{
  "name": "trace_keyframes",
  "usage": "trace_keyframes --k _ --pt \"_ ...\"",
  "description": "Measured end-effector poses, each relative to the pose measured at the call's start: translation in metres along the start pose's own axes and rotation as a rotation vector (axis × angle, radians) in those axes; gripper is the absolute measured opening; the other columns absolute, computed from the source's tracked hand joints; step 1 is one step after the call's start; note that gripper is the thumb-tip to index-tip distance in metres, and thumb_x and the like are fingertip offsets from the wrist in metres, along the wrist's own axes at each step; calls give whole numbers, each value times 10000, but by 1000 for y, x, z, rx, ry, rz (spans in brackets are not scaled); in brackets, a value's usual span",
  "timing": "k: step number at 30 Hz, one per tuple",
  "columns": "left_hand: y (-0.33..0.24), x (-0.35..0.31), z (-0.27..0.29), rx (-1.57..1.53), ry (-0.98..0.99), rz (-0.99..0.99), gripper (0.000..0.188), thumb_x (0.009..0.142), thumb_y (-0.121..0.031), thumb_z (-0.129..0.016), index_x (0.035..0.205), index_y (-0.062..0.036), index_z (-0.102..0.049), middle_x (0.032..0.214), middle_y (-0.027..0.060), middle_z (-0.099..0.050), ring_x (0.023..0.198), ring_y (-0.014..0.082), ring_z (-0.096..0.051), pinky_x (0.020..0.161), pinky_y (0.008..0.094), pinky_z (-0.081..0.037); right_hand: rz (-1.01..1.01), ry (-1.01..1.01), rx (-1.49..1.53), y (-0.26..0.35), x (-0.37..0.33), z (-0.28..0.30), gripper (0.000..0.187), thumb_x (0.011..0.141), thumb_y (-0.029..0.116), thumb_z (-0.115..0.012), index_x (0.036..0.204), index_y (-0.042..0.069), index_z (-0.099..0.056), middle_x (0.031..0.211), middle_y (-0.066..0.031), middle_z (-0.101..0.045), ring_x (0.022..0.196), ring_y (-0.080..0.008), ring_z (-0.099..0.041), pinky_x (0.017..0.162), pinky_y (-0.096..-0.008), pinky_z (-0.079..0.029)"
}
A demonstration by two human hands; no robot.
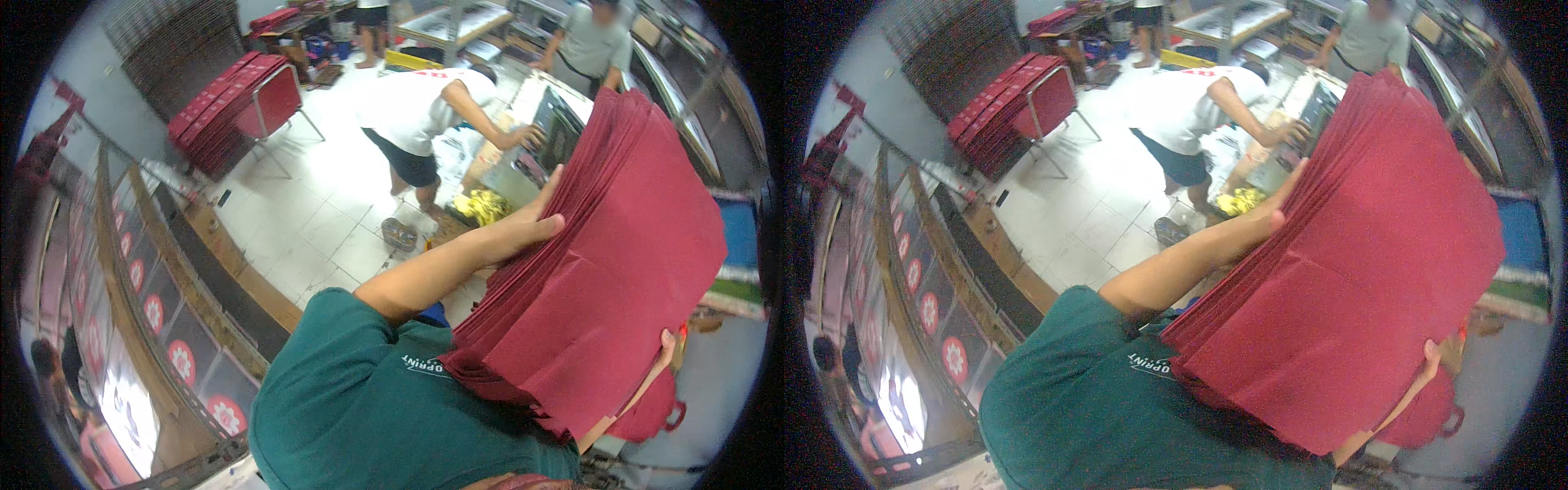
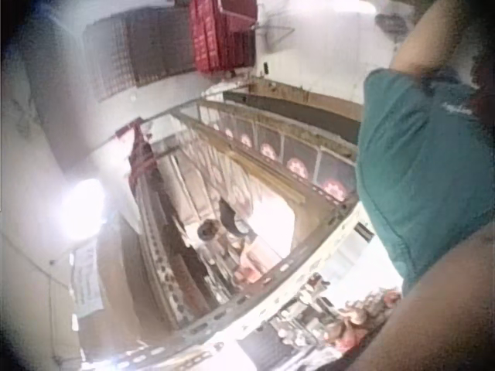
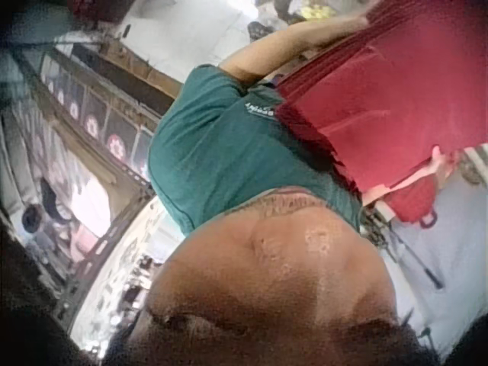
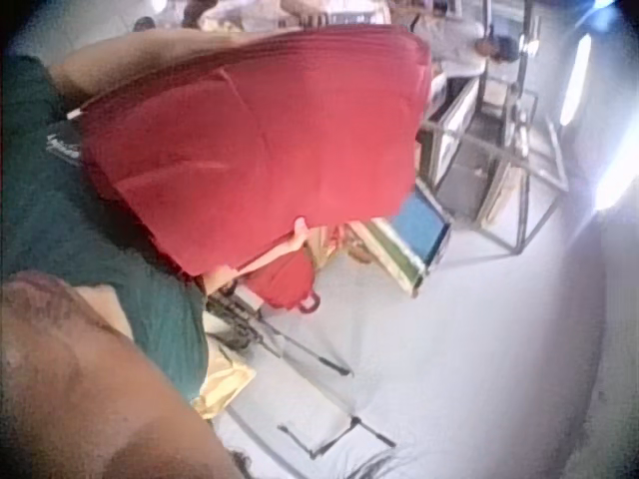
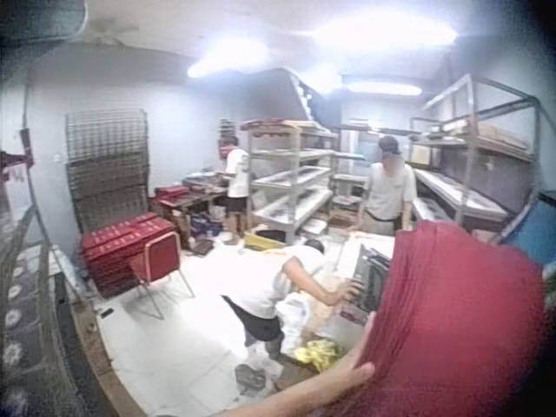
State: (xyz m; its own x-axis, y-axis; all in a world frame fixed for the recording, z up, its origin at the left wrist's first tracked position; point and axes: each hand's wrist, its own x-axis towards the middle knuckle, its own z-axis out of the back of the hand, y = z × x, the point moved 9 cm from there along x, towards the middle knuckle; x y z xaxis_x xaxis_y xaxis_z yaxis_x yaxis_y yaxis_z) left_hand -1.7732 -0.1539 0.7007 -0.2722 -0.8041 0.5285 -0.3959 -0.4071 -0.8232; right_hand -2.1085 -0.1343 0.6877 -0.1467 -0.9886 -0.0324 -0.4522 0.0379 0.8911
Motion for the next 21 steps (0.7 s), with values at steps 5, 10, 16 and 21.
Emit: trace_keyframes --k 5,10,16,21 --pt "-71 -67 73 10 -280 25 1280 718 -739 -633 1524 -72 104 1597 167 42 1474 273 -28 1185 377 -71 -140 217 -17 -65 29 -111 762 751 383 -666 1391 52 -419 1308 -145 -519 1158 -287 -530 969 -430 -434" --pt "-148 -144 129 -88 -485 65 1299 674 -826 -580 1530 -136 112 1599 138 75 1474 266 11 1190 437 -82 -276 397 -47 -146 31 -239 742 763 374 -666 1381 39 -427 1290 -147 -534 1140 -288 -544 960 -425 -443" --pt "-221 -233 261 170 -673 -14 1166 763 -793 -514 1541 -122 38 1601 115 -2 1465 249 -47 1184 429 -112 -418 661 -59 -250 15 -431 719 777 362 -667 1370 25 -438 1267 -149 -553 1118 -289 -562 951 -419 -454" --pt "-292 -306 341 72 -823 51 1116 800 -783 -471 1534 -77 -14 1584 136 -110 1451 258 -155 1177 429 -162 -547 845 -58 -333 -17 -573 700 789 353 -667 1360 12 -447 1249 -151 -568 1100 -290 -577 942 -414 -463"
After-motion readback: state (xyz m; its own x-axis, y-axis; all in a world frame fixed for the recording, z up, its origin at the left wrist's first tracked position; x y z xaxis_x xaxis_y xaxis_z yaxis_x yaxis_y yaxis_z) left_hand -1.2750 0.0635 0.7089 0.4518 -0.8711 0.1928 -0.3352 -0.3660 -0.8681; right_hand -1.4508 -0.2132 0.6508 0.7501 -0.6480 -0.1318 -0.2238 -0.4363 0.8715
